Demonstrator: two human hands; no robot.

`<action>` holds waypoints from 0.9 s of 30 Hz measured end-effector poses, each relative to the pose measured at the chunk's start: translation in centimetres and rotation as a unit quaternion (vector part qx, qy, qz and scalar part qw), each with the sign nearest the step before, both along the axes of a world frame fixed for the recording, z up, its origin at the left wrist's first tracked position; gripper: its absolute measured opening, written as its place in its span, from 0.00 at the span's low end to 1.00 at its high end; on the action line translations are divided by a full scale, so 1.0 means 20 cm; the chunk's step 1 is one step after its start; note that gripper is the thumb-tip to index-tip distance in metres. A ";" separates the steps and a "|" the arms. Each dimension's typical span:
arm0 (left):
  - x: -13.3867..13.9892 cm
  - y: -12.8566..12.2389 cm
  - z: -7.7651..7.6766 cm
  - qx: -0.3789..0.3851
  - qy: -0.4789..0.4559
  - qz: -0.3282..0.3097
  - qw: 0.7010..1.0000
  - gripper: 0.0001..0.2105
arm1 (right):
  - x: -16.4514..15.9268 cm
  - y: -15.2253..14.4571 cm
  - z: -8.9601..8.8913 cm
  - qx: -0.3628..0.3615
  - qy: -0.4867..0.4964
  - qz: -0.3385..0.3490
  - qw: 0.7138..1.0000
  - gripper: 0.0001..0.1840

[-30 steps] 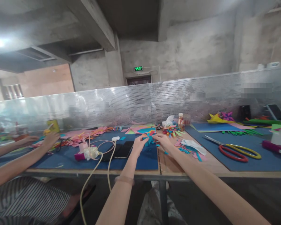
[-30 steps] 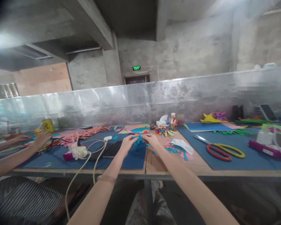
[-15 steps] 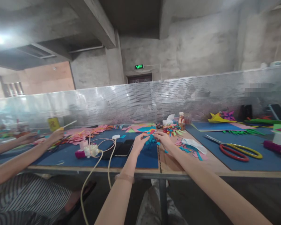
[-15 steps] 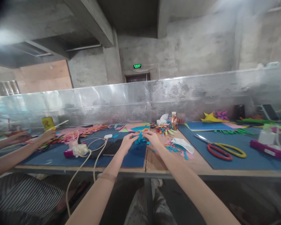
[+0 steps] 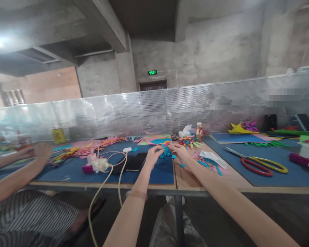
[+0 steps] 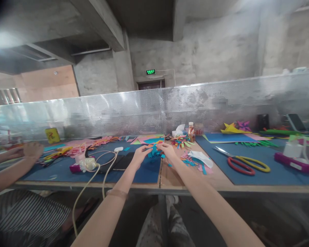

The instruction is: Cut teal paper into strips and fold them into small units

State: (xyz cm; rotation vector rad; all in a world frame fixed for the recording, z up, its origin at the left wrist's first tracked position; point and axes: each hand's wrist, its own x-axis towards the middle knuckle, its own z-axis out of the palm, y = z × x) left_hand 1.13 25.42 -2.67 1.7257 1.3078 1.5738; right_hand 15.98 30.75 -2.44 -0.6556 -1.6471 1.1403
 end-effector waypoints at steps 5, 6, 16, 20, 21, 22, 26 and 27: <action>-0.01 0.02 -0.01 -0.018 -0.007 -0.006 1.000 0.11 | 0.00 0.00 0.00 0.003 0.002 0.005 1.000 0.10; -0.01 0.02 -0.02 -0.021 -0.010 -0.006 1.000 0.11 | 0.00 0.00 -0.01 0.003 0.002 0.006 1.000 0.10; -0.01 0.03 -0.02 -0.052 -0.024 -0.010 0.998 0.12 | 0.00 -0.01 0.00 0.007 0.006 0.018 1.000 0.10; -0.01 0.03 -0.02 -0.057 -0.029 -0.013 0.998 0.12 | 0.00 0.00 0.00 0.005 0.008 0.019 1.000 0.10; -0.01 0.03 -0.02 -0.058 -0.030 -0.014 0.998 0.12 | 0.00 0.00 0.00 0.005 0.008 0.018 1.000 0.10; -0.01 0.03 -0.02 -0.059 -0.031 -0.015 0.998 0.12 | 0.01 0.00 0.00 0.005 0.006 0.017 1.000 0.10; 0.00 0.02 -0.01 -0.061 -0.033 -0.016 0.997 0.12 | 0.01 0.00 0.00 0.009 -0.002 0.008 1.000 0.10; 0.00 0.02 -0.01 -0.062 -0.032 -0.016 0.997 0.12 | 0.01 0.00 0.01 0.011 -0.006 0.005 1.000 0.10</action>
